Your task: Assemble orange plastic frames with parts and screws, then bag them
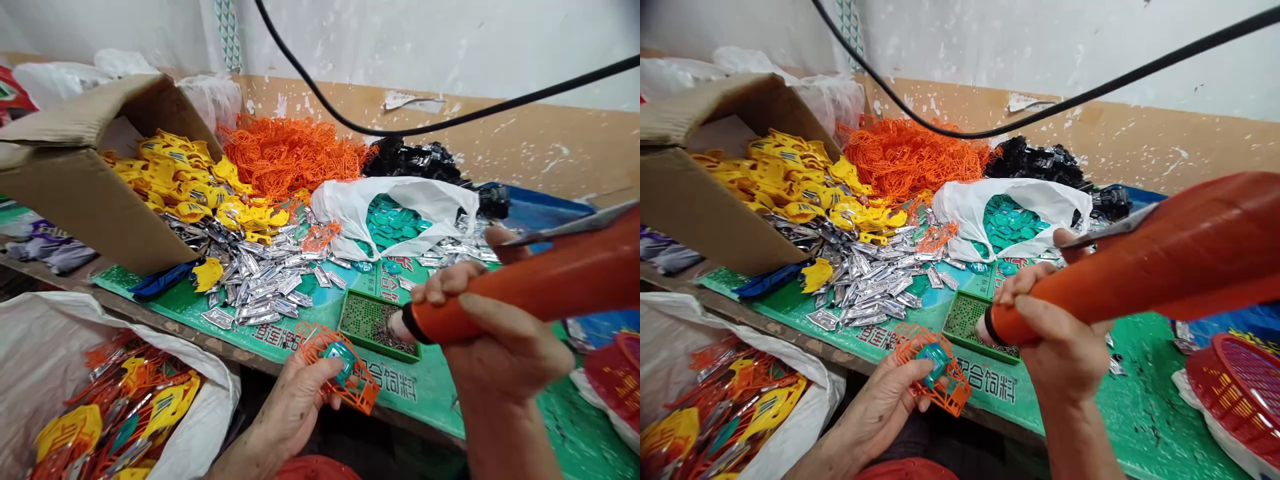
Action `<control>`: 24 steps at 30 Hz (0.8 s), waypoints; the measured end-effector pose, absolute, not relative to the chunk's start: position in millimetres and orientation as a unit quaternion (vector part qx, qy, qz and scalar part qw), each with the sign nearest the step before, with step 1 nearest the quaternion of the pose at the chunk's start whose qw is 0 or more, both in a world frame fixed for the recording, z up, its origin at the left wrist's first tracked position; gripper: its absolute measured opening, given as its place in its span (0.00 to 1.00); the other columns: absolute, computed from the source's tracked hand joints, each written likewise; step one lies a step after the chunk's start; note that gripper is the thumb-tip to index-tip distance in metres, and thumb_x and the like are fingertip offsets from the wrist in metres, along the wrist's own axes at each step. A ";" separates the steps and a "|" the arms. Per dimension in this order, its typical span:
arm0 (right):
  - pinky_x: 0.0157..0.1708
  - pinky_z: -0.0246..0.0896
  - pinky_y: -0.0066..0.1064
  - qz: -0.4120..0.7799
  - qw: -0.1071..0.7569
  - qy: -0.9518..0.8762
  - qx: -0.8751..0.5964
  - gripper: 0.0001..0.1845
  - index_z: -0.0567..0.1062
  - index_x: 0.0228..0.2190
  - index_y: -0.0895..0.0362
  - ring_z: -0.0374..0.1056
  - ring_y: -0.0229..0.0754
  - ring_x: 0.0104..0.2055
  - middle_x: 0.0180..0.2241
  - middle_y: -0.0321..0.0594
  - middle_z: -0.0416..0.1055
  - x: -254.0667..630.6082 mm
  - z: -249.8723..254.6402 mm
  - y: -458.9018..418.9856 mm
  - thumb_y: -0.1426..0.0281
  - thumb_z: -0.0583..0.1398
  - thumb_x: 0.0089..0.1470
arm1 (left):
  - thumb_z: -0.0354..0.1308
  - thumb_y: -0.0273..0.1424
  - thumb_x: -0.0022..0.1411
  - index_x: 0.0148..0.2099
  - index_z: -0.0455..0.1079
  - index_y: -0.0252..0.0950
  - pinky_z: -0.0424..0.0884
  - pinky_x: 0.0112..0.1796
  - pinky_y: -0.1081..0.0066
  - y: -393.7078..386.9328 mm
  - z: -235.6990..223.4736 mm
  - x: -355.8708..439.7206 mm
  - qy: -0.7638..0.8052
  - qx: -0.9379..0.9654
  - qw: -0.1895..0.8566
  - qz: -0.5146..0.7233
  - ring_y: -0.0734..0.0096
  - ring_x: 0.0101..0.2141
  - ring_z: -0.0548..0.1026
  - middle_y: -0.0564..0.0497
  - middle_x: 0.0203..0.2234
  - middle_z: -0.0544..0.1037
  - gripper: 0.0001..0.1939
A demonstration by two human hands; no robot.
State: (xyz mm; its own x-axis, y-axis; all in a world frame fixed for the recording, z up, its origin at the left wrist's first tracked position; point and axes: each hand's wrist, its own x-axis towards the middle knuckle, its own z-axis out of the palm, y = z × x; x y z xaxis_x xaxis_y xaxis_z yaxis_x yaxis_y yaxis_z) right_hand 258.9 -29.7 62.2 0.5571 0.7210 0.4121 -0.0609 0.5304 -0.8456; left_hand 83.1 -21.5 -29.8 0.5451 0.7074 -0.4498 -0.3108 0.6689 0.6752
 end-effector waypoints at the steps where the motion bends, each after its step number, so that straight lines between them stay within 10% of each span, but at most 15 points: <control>1: 0.31 0.66 0.35 0.273 0.779 -0.402 -0.396 0.14 0.72 0.34 0.52 0.64 0.36 0.26 0.24 0.32 0.66 253.9 62.8 -35.9 0.77 0.60 0.43 | 0.63 0.29 0.53 0.43 0.70 0.37 0.60 0.18 0.80 -21.4 -30.0 83.4 0.367 0.270 0.837 0.304 0.73 0.27 0.76 0.52 0.31 0.77 0.14; 8: 0.33 0.67 0.36 0.344 0.778 -0.401 -0.340 0.30 0.68 0.51 0.47 0.65 0.37 0.27 0.27 0.33 0.68 235.8 58.0 -51.0 0.77 0.63 0.46 | 0.63 0.31 0.53 0.39 0.72 0.33 0.61 0.18 0.80 -20.8 -28.9 85.4 0.376 0.295 0.823 0.306 0.75 0.25 0.74 0.50 0.27 0.77 0.11; 24: 0.29 0.67 0.35 0.342 0.767 -0.399 -0.367 0.31 0.68 0.49 0.46 0.66 0.37 0.25 0.25 0.31 0.69 229.6 52.5 -45.0 0.79 0.61 0.42 | 0.64 0.30 0.53 0.41 0.71 0.34 0.61 0.18 0.80 -21.7 -26.9 85.6 0.367 0.288 0.824 0.320 0.74 0.25 0.75 0.52 0.28 0.76 0.12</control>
State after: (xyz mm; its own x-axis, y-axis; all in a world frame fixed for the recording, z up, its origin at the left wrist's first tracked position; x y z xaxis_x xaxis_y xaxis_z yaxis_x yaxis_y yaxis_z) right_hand 229.6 -45.0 52.5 0.4467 0.8183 0.3617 -0.2326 0.4967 -0.8362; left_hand 85.6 -21.7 -26.9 0.5250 0.7394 -0.4214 -0.3166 0.6293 0.7098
